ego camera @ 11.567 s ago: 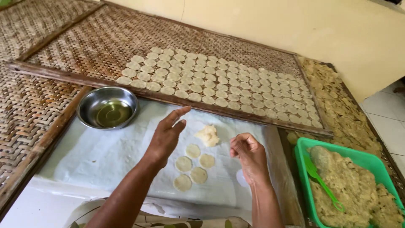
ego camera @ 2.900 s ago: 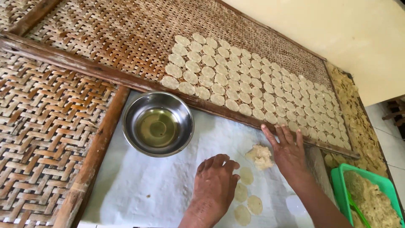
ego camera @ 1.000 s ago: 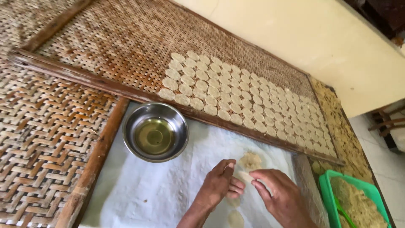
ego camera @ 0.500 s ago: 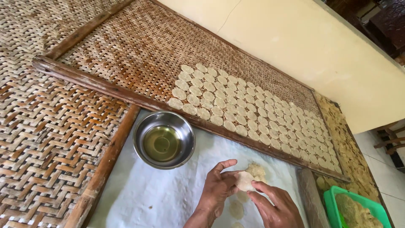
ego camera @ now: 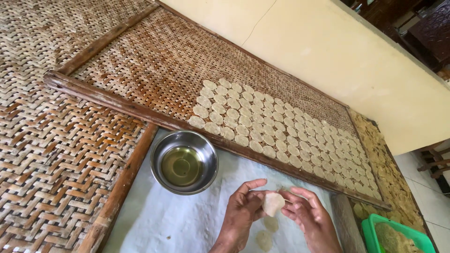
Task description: Flattening dough using a rolling pin and cutting it into small circular shapes using a mold.
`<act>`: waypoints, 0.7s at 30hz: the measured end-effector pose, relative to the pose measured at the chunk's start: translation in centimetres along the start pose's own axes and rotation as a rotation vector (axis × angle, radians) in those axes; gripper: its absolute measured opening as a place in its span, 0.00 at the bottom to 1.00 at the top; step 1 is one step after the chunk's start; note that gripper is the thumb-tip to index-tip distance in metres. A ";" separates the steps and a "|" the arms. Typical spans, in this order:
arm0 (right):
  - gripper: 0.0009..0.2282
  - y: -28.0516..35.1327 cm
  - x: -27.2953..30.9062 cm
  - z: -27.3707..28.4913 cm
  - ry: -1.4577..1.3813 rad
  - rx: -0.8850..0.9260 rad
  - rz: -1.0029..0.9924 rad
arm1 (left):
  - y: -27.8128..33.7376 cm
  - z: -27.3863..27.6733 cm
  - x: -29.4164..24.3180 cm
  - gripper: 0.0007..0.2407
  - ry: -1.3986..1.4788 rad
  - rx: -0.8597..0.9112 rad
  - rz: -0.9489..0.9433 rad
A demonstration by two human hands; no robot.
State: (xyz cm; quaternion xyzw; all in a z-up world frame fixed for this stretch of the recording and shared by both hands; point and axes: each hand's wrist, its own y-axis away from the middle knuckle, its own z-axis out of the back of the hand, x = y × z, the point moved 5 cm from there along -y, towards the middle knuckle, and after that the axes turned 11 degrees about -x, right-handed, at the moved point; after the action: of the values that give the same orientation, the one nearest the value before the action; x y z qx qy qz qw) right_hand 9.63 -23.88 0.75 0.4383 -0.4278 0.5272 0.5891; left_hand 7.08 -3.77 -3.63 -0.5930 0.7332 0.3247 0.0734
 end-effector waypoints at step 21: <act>0.24 -9.8 4.1 -4.1 0.069 0.069 -0.195 | -3.6 2.4 3.4 0.26 -0.150 -0.256 -0.278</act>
State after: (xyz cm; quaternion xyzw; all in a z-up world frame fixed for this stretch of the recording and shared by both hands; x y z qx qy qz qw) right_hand 19.89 -19.49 3.06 0.4795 -0.3443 0.4965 0.6364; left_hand 8.78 -5.52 -8.58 -0.6671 0.5896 0.4451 0.0961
